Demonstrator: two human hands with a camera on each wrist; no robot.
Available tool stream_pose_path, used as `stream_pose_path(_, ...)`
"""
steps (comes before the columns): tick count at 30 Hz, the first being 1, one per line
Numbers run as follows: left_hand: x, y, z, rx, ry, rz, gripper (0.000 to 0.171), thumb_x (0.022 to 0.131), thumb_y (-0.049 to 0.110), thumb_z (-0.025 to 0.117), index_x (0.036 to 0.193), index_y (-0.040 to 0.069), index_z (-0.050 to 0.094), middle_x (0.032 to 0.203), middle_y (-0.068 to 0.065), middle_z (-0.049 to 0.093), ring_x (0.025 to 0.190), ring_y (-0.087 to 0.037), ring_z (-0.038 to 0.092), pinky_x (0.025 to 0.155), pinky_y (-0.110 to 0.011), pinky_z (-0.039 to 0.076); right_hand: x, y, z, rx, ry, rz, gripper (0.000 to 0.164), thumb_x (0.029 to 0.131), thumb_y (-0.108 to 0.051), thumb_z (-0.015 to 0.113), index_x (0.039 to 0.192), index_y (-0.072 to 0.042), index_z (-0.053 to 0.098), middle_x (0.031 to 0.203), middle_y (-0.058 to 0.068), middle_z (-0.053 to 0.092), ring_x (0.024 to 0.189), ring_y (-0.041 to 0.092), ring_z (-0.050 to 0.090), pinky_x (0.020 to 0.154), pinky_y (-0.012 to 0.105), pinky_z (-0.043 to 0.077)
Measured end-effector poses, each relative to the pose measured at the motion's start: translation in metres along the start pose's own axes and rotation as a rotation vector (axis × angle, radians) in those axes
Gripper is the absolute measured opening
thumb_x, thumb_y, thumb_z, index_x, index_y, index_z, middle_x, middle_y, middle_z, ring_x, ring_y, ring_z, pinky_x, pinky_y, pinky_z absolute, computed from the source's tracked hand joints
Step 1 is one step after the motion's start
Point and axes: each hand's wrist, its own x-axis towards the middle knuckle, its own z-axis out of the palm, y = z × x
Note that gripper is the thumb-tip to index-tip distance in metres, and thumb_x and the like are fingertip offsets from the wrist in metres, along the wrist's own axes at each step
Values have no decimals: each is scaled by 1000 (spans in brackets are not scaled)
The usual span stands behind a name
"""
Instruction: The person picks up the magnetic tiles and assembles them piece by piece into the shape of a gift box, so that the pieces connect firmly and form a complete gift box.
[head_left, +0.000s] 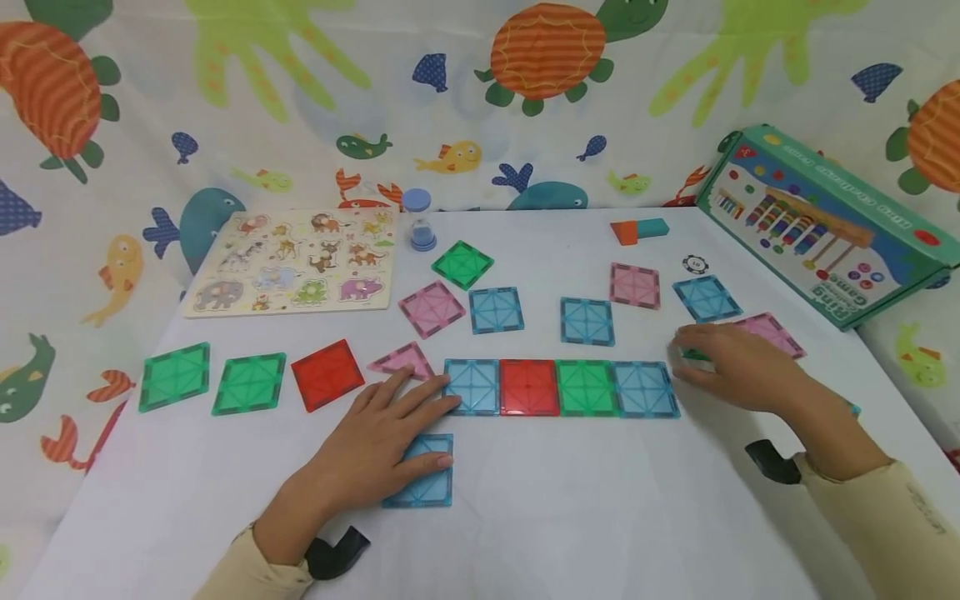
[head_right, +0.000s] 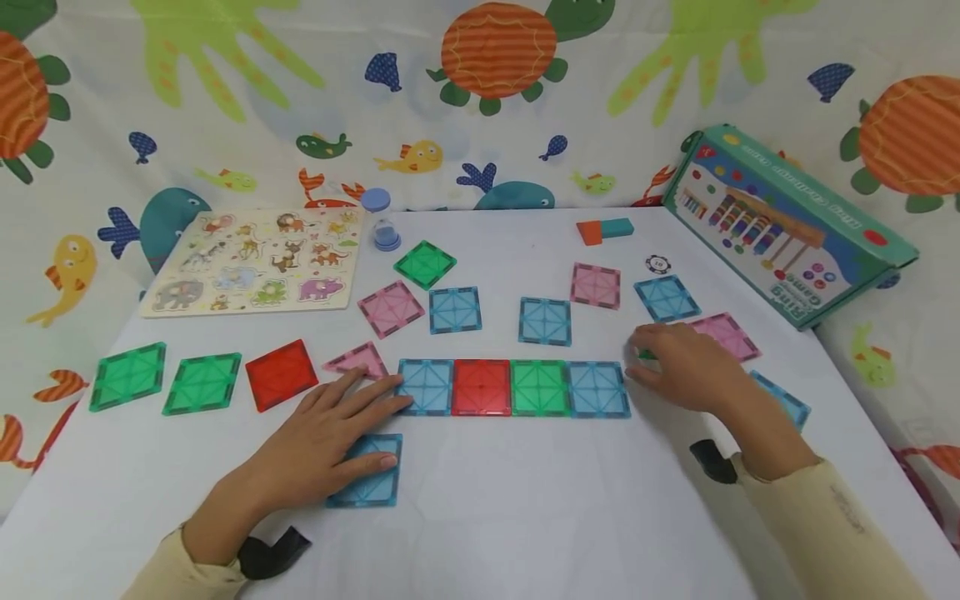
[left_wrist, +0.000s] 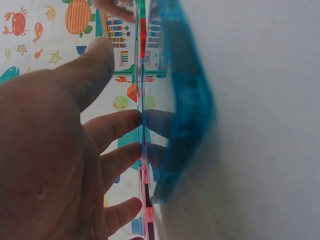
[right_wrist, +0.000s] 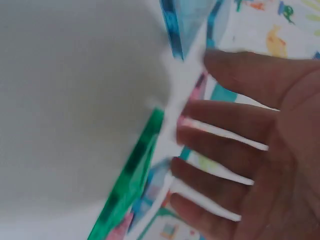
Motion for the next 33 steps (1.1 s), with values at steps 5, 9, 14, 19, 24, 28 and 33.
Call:
stream_pose_path(5,0,-1,3,-8,6,4,70,85,70,43,147,39,30,156,9,22,143,-30,13,107,-58,22,39,-18,6,35,58,-73,49,90,-29,64,135,-13,53,141,11,47,132,35,37,100,60,34)
stream_pose_path(9,-1,-1,6,-37,-5,-3,69,86,70,43,147,39,29,156,9,21,143,-30,12,107,-59,22,68,-34,14,87,-2,-180,52,93,-33,58,142,-20,45,149,5,37,139,29,28,104,56,32)
stream_pose_path(14,-2,0,7,-42,-13,-11,69,86,70,42,147,41,28,156,11,19,143,-29,11,107,-58,22,72,-43,23,109,-85,-240,53,95,-38,54,144,-23,41,153,3,29,141,28,23,103,53,35)
stream_pose_path(19,-3,-1,3,-25,-3,-8,70,85,69,44,147,40,29,156,10,19,143,-29,11,107,-59,23,57,-34,21,130,-46,-207,47,94,-35,57,139,-23,49,151,2,35,139,28,29,100,53,38)
stream_pose_path(24,-4,-2,1,-8,-1,-4,71,85,69,44,147,39,29,156,10,20,143,-29,11,107,-58,24,42,-19,18,162,-29,-197,43,95,-35,55,136,-21,53,149,4,37,137,31,32,100,56,37)
stream_pose_path(28,-2,-2,1,2,14,5,70,86,69,44,147,39,29,156,10,20,143,-28,11,106,-58,25,32,-13,18,172,-14,-180,42,95,-37,54,135,-22,54,149,3,38,136,32,33,99,56,37)
stream_pose_path(33,1,0,2,-10,6,5,70,85,69,44,147,40,29,156,10,20,144,-29,10,106,-58,25,31,-17,18,125,34,-191,41,93,-34,60,131,-19,58,143,6,46,132,32,40,97,55,41)
